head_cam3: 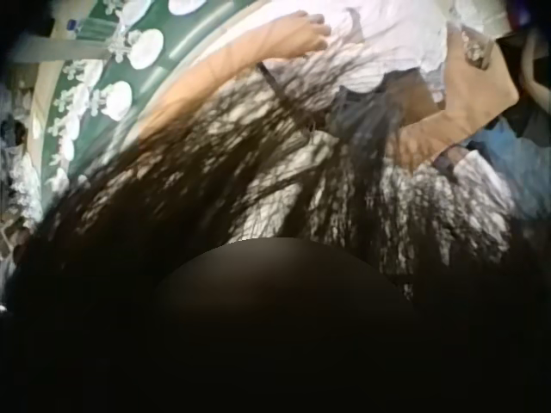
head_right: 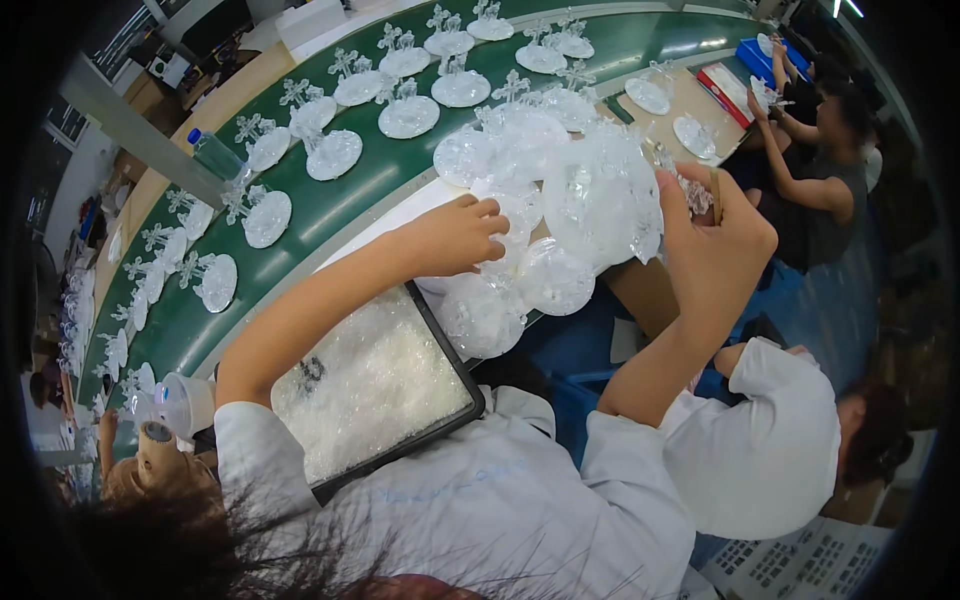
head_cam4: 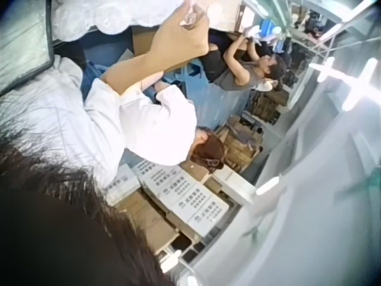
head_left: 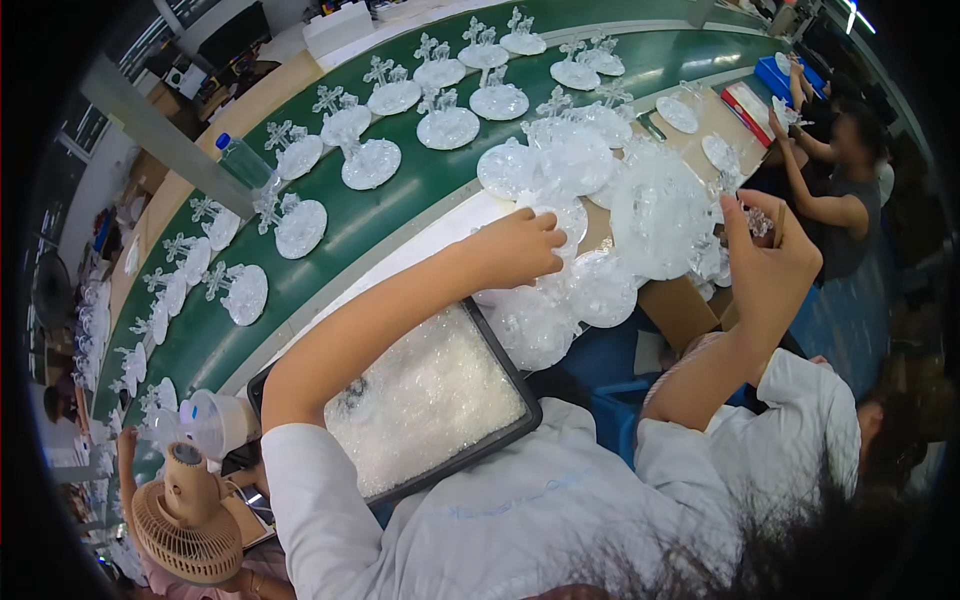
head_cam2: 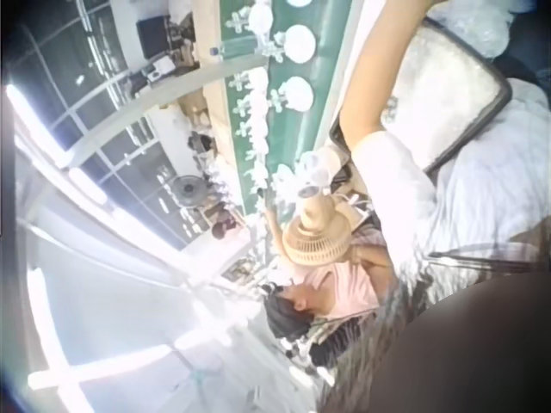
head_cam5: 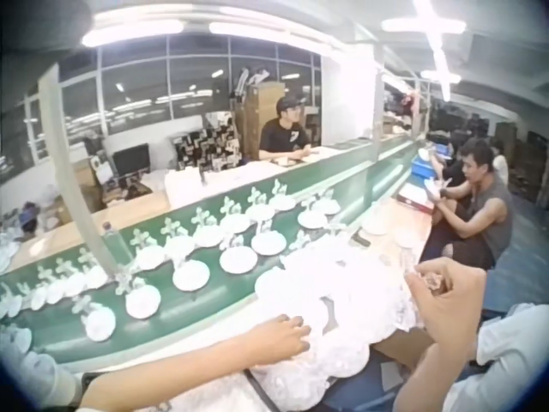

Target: Applying decorative white particles to clear ornament components using a brush and a tray of material.

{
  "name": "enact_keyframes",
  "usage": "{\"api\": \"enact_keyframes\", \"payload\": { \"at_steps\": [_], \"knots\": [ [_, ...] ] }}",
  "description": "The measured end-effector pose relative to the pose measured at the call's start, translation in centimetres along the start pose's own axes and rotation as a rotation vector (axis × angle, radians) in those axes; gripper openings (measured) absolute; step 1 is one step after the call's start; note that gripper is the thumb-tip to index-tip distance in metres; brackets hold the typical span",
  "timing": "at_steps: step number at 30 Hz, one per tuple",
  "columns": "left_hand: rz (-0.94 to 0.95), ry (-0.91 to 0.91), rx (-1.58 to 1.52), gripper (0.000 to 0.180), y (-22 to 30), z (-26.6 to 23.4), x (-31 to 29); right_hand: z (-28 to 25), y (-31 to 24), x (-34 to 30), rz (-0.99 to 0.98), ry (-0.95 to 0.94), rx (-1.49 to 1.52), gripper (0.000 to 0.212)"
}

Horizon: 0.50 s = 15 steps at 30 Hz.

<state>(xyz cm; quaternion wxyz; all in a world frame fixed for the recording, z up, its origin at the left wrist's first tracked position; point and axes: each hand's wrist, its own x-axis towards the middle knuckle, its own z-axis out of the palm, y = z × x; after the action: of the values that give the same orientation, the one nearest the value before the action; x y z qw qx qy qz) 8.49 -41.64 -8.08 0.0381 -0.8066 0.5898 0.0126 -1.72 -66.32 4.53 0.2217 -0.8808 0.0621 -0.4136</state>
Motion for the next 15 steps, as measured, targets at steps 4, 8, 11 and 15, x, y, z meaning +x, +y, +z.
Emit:
{"api": "enact_keyframes", "payload": {
  "at_steps": [4,8,11,15],
  "knots": [
    [-0.019,0.081,0.104,0.015,-0.8,0.2,-0.6,0.7,1.2,-0.5,-0.014,-0.005,0.055,0.016],
    [-0.092,0.167,-0.026,0.015,-2.1,-1.7,-2.4,1.6,1.9,-0.8,0.014,-0.023,0.129,0.018],
    [-0.120,0.204,-0.235,0.019,-3.6,-4.1,-5.7,2.1,2.3,-1.0,0.024,-0.056,0.096,0.020],
    [-0.293,0.594,-0.388,0.033,-6.0,-7.1,-13.4,2.7,1.4,-1.4,0.150,-0.071,0.160,0.019]
  ]
}}
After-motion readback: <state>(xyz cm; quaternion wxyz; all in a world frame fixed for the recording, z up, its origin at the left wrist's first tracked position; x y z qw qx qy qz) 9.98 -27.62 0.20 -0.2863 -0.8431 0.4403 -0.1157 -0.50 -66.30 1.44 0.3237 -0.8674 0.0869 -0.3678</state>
